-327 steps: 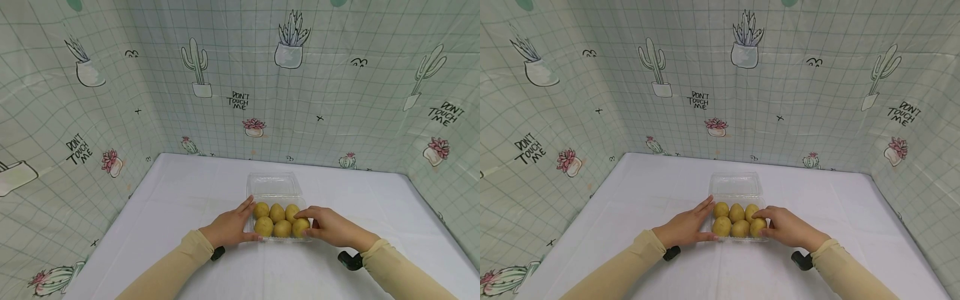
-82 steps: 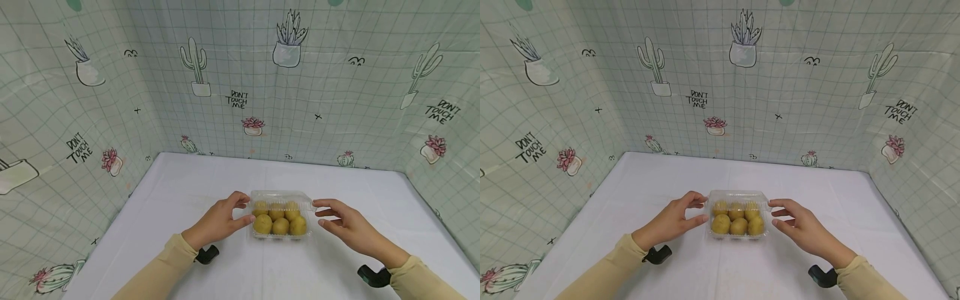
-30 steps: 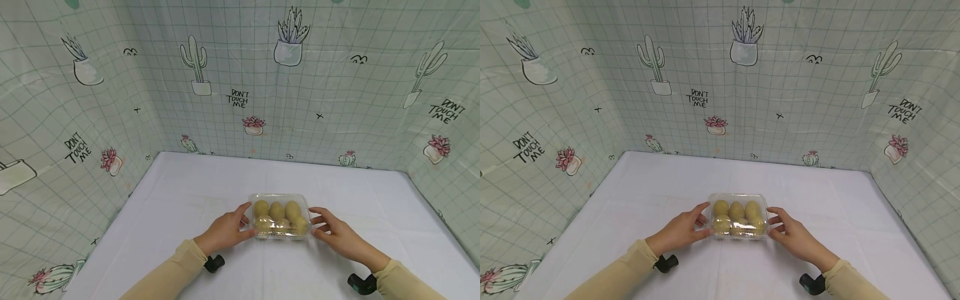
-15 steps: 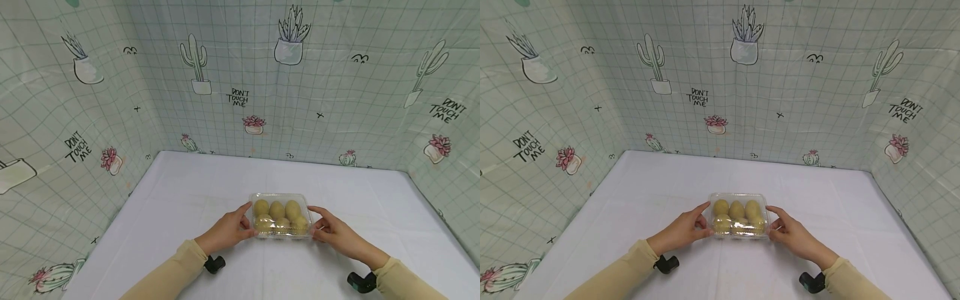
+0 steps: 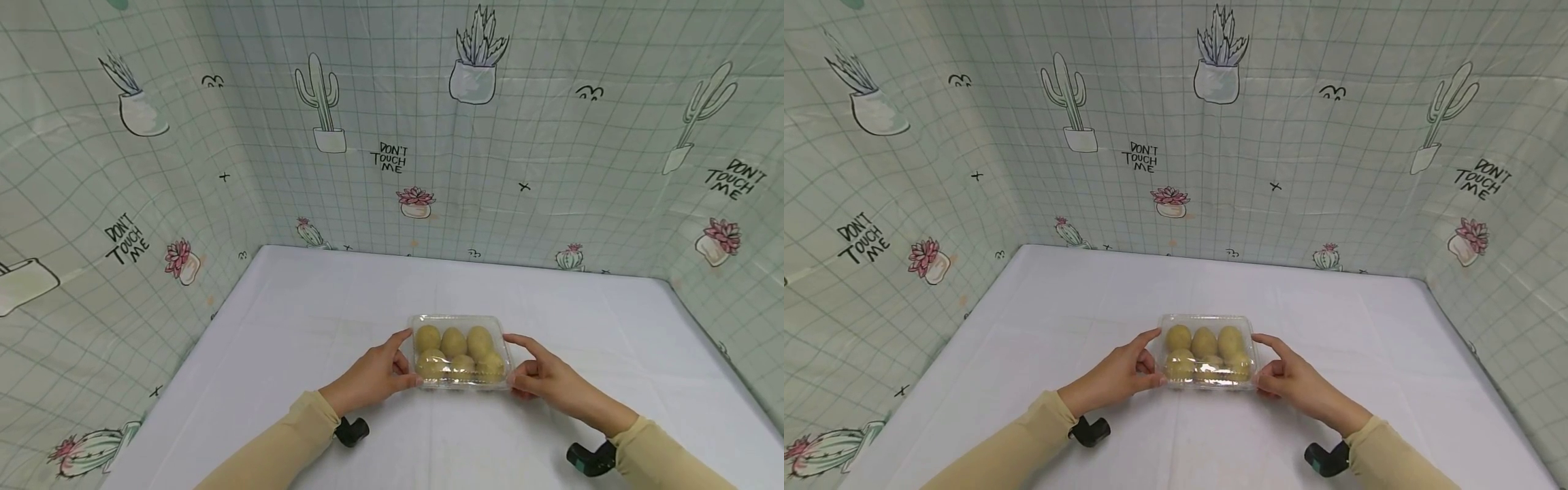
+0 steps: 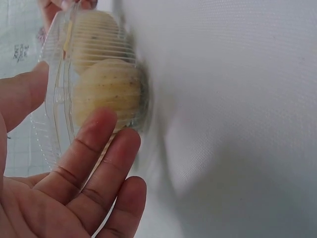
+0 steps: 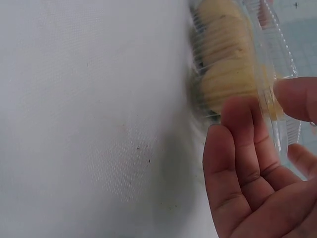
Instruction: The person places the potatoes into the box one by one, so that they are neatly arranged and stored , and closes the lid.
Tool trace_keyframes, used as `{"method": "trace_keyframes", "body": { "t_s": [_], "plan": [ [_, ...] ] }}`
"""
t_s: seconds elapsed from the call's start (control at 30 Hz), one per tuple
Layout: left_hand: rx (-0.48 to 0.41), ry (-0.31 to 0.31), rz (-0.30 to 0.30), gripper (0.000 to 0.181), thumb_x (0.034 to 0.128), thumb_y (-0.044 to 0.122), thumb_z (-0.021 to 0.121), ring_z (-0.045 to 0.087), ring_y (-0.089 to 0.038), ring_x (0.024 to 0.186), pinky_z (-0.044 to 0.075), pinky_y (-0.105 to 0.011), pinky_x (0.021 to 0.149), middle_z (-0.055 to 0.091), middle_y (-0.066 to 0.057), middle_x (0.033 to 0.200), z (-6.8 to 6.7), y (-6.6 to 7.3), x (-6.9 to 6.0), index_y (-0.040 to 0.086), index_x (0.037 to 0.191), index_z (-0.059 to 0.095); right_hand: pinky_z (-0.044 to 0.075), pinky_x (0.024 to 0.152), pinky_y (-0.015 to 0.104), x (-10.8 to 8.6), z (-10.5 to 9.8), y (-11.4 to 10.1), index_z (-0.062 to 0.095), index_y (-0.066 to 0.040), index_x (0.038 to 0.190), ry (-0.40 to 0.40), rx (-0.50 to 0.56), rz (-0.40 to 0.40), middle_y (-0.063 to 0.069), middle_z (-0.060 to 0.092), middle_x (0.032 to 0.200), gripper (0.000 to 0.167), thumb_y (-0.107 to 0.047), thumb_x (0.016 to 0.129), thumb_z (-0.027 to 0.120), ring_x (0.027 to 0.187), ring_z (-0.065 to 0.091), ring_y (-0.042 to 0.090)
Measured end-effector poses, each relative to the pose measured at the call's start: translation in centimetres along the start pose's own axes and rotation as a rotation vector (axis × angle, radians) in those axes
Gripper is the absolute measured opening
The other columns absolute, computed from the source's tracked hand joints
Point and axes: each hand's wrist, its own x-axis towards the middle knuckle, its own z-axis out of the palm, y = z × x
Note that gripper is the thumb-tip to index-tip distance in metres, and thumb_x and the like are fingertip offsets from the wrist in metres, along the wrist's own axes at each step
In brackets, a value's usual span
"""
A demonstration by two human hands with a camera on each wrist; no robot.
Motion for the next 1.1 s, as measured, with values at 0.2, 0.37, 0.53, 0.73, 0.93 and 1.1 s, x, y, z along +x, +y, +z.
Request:
{"method": "trace_keyframes", "body": {
  "t_s": [0.2,0.37,0.53,0.73,0.93,1.1],
  "plan": [
    [-0.016,0.0,0.013,0.083,0.0895,0.025,0.078,0.06,-0.003,0.079,0.05,-0.028,0.078,0.063,0.013,0.085,-0.04,-0.07,0.02,0.001,0.153,0.03,0.055,0.069,0.032,0.19,0.15,0.29,0.014,0.005,0.153,0.013,0.013,-0.004,0.014,0.064,0.084,0.074,0.001,0.096,0.061,0.076,0.063,0.017],
    [-0.088,-0.022,0.004,0.082,0.0907,0.021,0.076,0.061,-0.006,0.077,0.05,-0.026,0.071,0.064,0.008,0.086,-0.18,0.05,-0.02,0.001,0.154,0.027,0.055,0.069,0.032,0.18,0.17,0.38,0.014,0.006,0.153,0.01,0.025,-0.019,0.013,0.063,0.083,0.075,0.0,0.096,0.062,0.075,0.062,0.015],
    [-0.133,-0.029,-0.011,0.083,0.0902,0.017,0.077,0.059,-0.008,0.074,0.049,-0.026,0.066,0.065,0.006,0.084,-0.22,0.08,0.06,0.001,0.154,0.026,0.055,0.069,0.032,0.13,0.13,0.27,0.013,0.004,0.154,0.006,0.021,-0.01,0.013,0.063,0.084,0.075,-0.001,0.097,0.062,0.075,0.062,0.016],
    [-0.149,-0.02,-0.023,0.084,0.0892,0.017,0.077,0.056,-0.008,0.069,0.047,-0.025,0.062,0.064,0.006,0.08,-0.05,-0.04,0.25,0.001,0.154,0.027,0.055,0.07,0.033,0.13,0.07,0.2,0.013,0.003,0.155,0.003,0.018,0.002,0.014,0.063,0.086,0.076,-0.001,0.097,0.062,0.077,0.063,0.016],
    [-0.188,-0.017,-0.02,0.083,0.0884,0.014,0.078,0.056,-0.008,0.067,0.047,-0.024,0.06,0.064,0.005,0.079,0.01,-0.15,0.34,-0.001,0.153,0.027,0.055,0.068,0.033,0.13,0.1,0.22,0.013,0.003,0.154,0.005,0.015,0.005,0.014,0.063,0.086,0.075,-0.002,0.097,0.062,0.075,0.062,0.017],
    [-0.199,-0.017,-0.02,0.082,0.0875,0.013,0.079,0.056,-0.008,0.065,0.047,-0.024,0.058,0.064,0.005,0.078,-0.04,-0.19,0.38,-0.001,0.152,0.029,0.055,0.068,0.033,0.12,0.11,0.29,0.013,0.004,0.154,0.006,0.012,-0.001,0.014,0.063,0.086,0.076,-0.002,0.097,0.062,0.075,0.062,0.016]
  ]
}}
